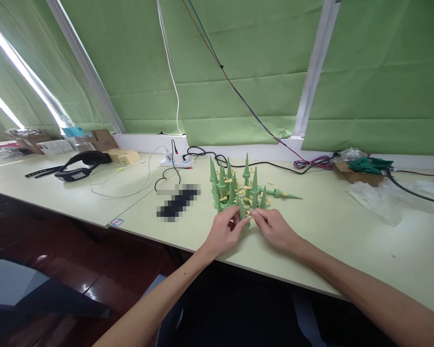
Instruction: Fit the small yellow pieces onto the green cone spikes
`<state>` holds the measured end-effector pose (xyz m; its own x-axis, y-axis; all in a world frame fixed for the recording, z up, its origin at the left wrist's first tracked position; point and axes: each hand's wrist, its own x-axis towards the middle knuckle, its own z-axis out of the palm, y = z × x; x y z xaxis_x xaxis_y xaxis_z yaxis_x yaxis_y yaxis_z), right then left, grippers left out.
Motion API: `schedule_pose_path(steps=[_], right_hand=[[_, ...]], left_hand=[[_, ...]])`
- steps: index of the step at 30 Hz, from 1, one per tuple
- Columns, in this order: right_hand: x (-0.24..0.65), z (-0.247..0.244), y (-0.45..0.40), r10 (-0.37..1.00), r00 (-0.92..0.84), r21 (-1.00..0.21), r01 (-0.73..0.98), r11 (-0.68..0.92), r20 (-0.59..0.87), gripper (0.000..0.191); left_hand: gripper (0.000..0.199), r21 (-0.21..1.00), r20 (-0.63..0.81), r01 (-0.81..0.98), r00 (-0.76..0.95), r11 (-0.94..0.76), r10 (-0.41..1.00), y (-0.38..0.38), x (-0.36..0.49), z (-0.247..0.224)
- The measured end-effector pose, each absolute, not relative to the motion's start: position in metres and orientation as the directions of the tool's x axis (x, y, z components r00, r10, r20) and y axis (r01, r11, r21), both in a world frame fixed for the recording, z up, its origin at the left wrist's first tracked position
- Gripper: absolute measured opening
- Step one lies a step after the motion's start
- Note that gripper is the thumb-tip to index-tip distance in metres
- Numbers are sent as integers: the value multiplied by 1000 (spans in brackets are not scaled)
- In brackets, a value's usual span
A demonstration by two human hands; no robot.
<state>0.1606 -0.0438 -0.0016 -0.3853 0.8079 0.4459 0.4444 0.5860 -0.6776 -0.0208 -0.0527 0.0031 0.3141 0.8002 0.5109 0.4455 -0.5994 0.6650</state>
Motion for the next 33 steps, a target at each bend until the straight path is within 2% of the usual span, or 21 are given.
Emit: schedule_pose_path(steps=[7,15,21,28,30,33], right_hand=[[158,0,-45,862,-336,-758,422,498,380,46],[159,3,-46,786,-402,-625,478,617,469,34],[159,2,-47,769,-428,-590,494,639,475,34],[158,3,-48,817,-361,-663,478,577,450,41],[158,3,-47,827,-336,-693,452,562,451,42],[157,6,-48,838,-282,-736,402,545,466,44]], left_hand=[[28,683,503,437,299,-585,811,-53,-19,2],[34,749,489,393,215,-534,845,-52,-19,3],[32,720,512,404,238,-564,825,-51,-20,1],[20,568,600,456,341,-685,724,-54,-20,1],[18,571,604,437,350,-695,716,-56,-19,1],[27,651,585,361,321,-667,745,-59,-19,1]])
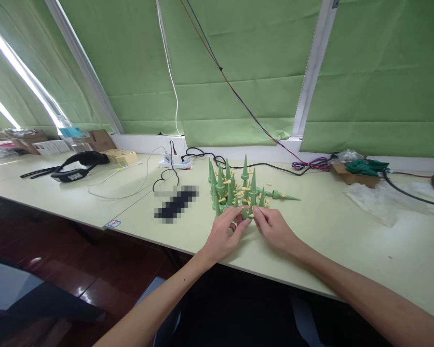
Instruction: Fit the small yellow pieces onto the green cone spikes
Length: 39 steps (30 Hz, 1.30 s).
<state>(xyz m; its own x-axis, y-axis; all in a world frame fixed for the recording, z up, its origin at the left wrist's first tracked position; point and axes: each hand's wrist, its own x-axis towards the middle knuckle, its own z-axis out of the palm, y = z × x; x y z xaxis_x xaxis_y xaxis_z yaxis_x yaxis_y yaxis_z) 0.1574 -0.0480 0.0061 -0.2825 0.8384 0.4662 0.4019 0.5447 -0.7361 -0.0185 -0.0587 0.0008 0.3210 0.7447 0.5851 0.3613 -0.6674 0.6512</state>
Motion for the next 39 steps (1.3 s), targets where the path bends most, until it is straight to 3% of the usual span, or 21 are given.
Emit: schedule_pose_path(steps=[6,11,20,24,32,39], right_hand=[[159,11,-51,833,-231,-762,336,554,504,42],[160,9,-52,790,-305,-719,332,611,531,39],[159,3,-52,793,-320,-748,281,602,518,37],[158,5,-53,811,-307,-768,277,577,498,39],[157,3,-52,841,-304,-831,205,517,448,46],[156,4,-51,867,-254,-887,66,458,429,44]], left_hand=[[40,796,511,276,168,-538,843,-54,-22,-3],[55,822,448,300,182,-484,875,-50,-22,1],[41,752,477,381,250,-539,842,-51,-21,3],[25,715,545,350,264,-606,796,-52,-22,2],[20,595,667,325,309,-735,678,-53,-21,-2],[25,690,572,343,280,-637,771,-55,-19,-1]])
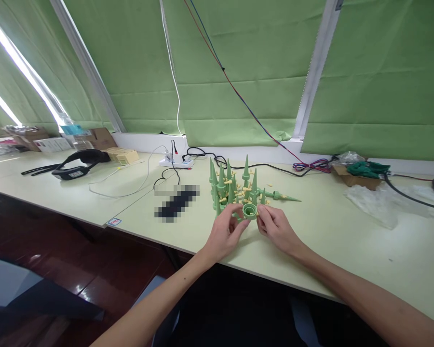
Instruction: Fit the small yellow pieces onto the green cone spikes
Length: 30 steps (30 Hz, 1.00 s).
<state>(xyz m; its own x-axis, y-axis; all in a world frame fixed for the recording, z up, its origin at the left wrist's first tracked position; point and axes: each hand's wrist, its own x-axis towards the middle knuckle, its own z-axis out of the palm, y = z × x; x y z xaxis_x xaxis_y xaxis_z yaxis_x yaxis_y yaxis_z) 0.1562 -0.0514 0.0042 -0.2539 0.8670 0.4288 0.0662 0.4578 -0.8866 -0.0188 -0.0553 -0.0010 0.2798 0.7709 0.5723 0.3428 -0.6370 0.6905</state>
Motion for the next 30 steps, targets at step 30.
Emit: schedule_pose_path(steps=[30], right_hand=[[158,1,-44,868,-314,-825,306,476,385,47]], left_hand=[[11,573,613,380,391,-727,687,-52,-21,-4]])
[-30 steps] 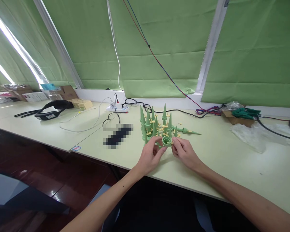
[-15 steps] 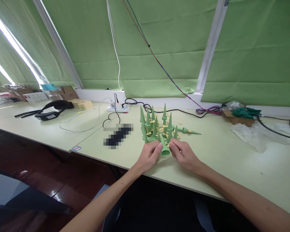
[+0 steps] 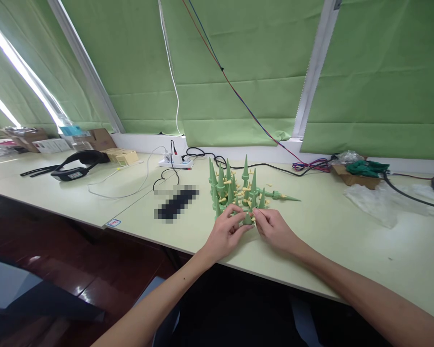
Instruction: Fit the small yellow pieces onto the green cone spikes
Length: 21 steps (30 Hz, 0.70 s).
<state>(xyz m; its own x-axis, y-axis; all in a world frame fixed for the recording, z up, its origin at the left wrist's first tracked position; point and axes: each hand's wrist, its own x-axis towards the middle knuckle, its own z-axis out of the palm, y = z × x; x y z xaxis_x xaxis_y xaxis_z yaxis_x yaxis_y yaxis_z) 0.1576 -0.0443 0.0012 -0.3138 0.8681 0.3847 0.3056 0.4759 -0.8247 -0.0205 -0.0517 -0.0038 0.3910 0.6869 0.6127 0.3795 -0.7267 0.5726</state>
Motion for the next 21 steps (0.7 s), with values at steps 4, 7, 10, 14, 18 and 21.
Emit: schedule_pose_path(steps=[4,7,10,14,18,21], right_hand=[[156,2,-47,870,-254,-832,272,484,423,47],[156,4,-48,875,-199,-848,226,480,442,47],[157,5,-48,876,-163,-861,172,478,454,45],[158,5,-48,854,-229,-842,176,509,468,41],[158,5,-51,821,-317,-813,200,547,475,38],[158,4,-51,816,-324,-812,192,551,478,37]], left_hand=[[20,613,594,390,346,-687,726,-54,-19,-2],[23,695,569,348,268,-629,777,-55,-18,1],[24,769,503,331,217,-547,837,-53,-19,3],[46,809,424,322,261,-492,867,-50,-21,3],[47,799,409,334,307,-500,859,-49,-21,5],[45,768,433,369,302,-523,849,-50,-21,6]])
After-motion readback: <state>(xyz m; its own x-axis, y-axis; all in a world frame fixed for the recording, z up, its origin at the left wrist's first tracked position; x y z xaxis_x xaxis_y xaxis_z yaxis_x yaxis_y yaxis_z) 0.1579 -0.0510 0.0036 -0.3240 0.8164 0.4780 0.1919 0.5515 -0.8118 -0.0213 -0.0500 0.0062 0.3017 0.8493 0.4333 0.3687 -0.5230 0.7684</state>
